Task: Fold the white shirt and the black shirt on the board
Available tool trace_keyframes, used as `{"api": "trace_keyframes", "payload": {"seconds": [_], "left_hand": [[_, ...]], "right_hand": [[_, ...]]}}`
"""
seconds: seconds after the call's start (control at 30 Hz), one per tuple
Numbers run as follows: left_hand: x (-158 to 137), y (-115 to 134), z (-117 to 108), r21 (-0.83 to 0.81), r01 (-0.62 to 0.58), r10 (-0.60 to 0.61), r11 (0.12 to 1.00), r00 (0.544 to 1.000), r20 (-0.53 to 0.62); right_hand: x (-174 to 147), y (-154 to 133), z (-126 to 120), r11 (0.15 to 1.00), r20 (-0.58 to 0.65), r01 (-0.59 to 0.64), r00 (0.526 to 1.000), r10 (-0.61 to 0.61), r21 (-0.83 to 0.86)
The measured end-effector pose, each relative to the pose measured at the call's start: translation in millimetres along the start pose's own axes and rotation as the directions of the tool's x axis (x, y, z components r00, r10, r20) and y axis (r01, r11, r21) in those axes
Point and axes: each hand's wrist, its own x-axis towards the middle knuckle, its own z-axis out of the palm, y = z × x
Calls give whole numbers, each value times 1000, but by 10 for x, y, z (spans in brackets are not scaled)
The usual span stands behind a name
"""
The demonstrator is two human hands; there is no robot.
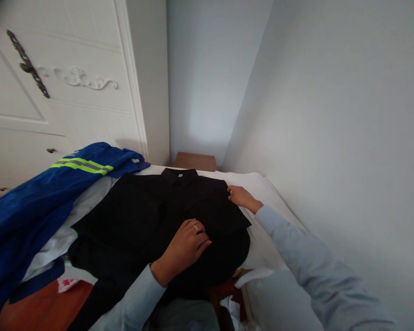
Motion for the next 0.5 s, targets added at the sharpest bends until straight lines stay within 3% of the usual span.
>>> {"api": "trace_keyframes", "payload": {"seconds": [0.27,0.4,0.5], "left_hand": [[-1,70,8,0,-122,122,992,992,-18],[-16,86,2,-16,-104,104,994,994,18],[-8,97,-25,-37,-64,63,997,998,-21]], "right_hand": [[-18,166,-12,988,-64,-132,988,137,85],[-72,166,16,983,-83,-128,987,139,130],[-131,121,68,983,-67,-84,993,96,162]]}}
